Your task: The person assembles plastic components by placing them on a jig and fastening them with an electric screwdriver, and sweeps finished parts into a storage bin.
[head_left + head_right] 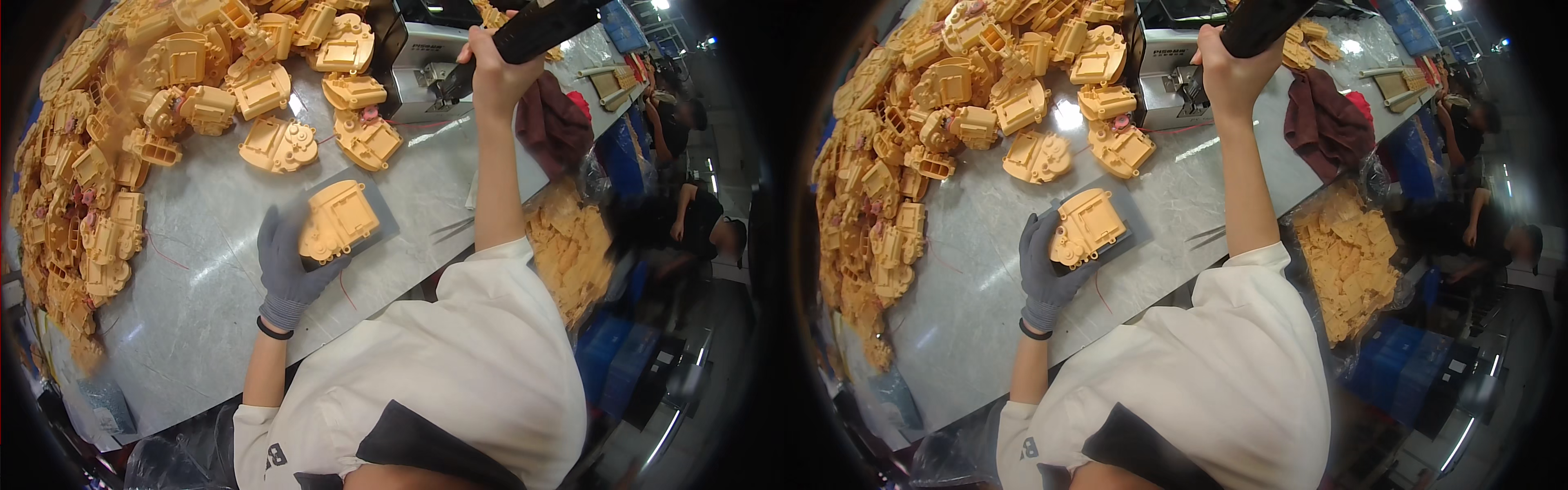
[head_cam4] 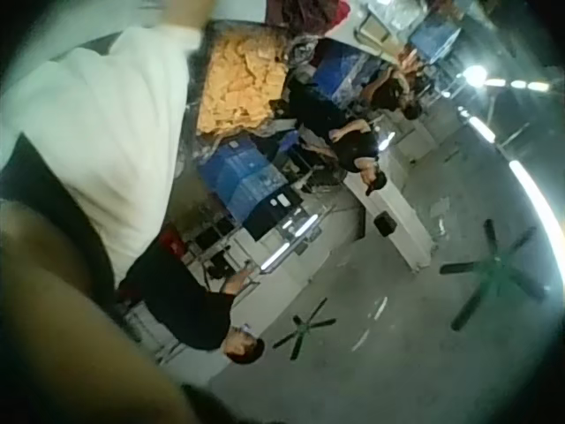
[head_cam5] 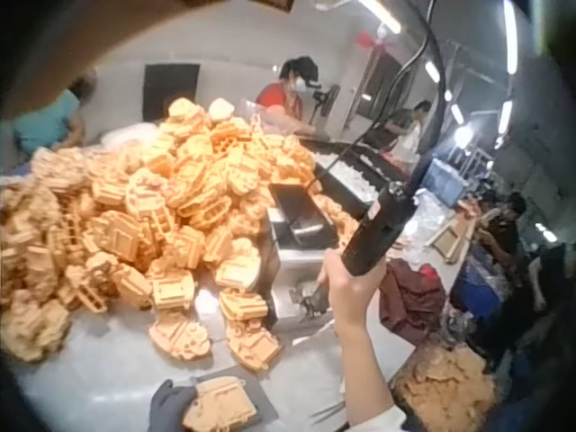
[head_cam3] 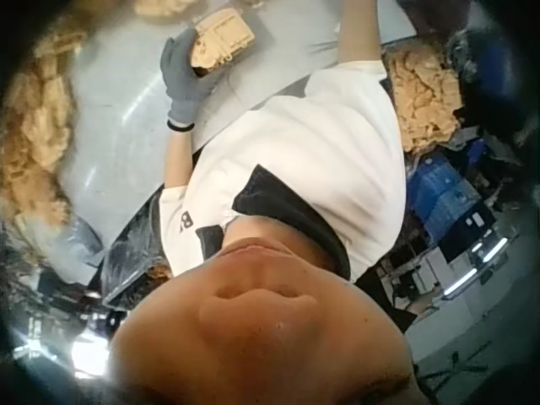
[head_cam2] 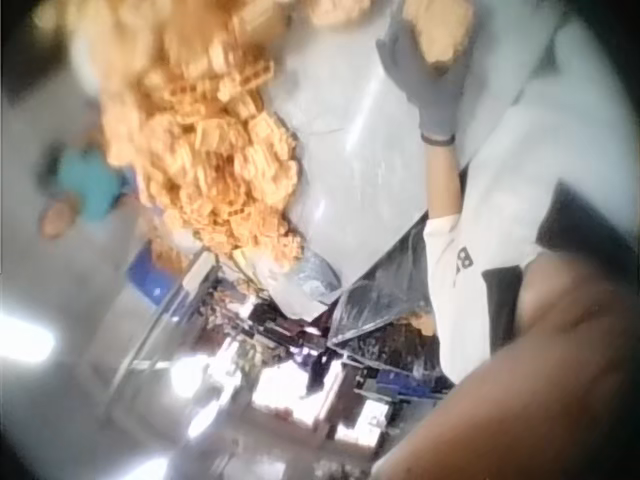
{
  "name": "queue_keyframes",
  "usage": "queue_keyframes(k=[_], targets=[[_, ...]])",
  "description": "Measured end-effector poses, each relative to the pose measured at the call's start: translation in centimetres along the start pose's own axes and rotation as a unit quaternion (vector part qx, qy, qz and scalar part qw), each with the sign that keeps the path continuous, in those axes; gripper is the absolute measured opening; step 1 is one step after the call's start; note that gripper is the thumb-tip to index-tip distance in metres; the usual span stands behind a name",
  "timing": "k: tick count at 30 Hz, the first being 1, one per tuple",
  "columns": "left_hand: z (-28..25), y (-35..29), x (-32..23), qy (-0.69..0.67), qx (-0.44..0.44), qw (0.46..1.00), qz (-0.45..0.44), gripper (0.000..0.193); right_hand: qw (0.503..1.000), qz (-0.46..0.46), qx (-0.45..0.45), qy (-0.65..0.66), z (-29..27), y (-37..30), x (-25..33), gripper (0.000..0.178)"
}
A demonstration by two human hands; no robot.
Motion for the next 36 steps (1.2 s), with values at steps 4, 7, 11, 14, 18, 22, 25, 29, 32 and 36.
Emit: queue_keyframes(k=[4,7,11,14,18,22,25,29,32,36], targets=[[0.3,0.2,0.3,0.000,-0.002,1.000,0.007,0.077,1.000,0.010,0.008,-0.018,-0.1,0.0,-0.1,0.031],[0.3,0.1,0.2,-0.007,-0.009,1.000,0.016,0.076,1.000,-0.002,-0.003,-0.017,-0.2,0.0,-0.3,0.030],[0.2,-0.3,-0.1,-0.001,-0.008,1.000,0.020,0.075,0.999,0.004,-0.038,0.004,-0.5,-0.6,0.7,0.032],[-0.1,-0.6,-0.1,-0.001,-0.020,0.999,0.033,0.075,0.998,0.035,0.048,-0.024,-0.4,-0.2,0.4,0.036],[0.2,0.1,0.3,-0.021,-0.022,0.999,0.032,0.075,0.992,0.109,0.033,0.059,-0.4,-3.7,4.3,0.041],[-0.7,0.2,-0.8,-0.023,-0.010,0.999,0.041,0.078,0.967,0.152,0.066,0.194,1.3,-7.0,12.0,0.056],[-0.5,0.4,-0.7,-0.028,-0.007,0.999,0.024,0.079,0.960,0.148,0.162,0.175,2.6,-8.6,14.0,0.060],[-0.2,0.3,0.3,-0.017,-0.009,1.000,0.018,0.080,0.954,0.158,0.178,0.180,3.8,-9.9,13.7,0.055],[0.0,0.1,0.3,-0.025,-0.004,0.999,0.024,0.081,0.955,0.144,0.186,0.180,4.0,-10.3,13.6,0.054],[-0.5,-0.2,0.1,-0.023,-0.016,0.999,0.039,0.080,0.960,0.152,0.186,0.141,4.7,-10.8,13.4,0.053]])
Point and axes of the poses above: each hand's wrist, its own y-axis towards the middle knuckle, its own z-axis out of the palm, x = y × z, the point moved 5 cm from there along y, towards the middle knuckle, and after that the axes turned 15 degrees about -z, right-handed, at the moved point
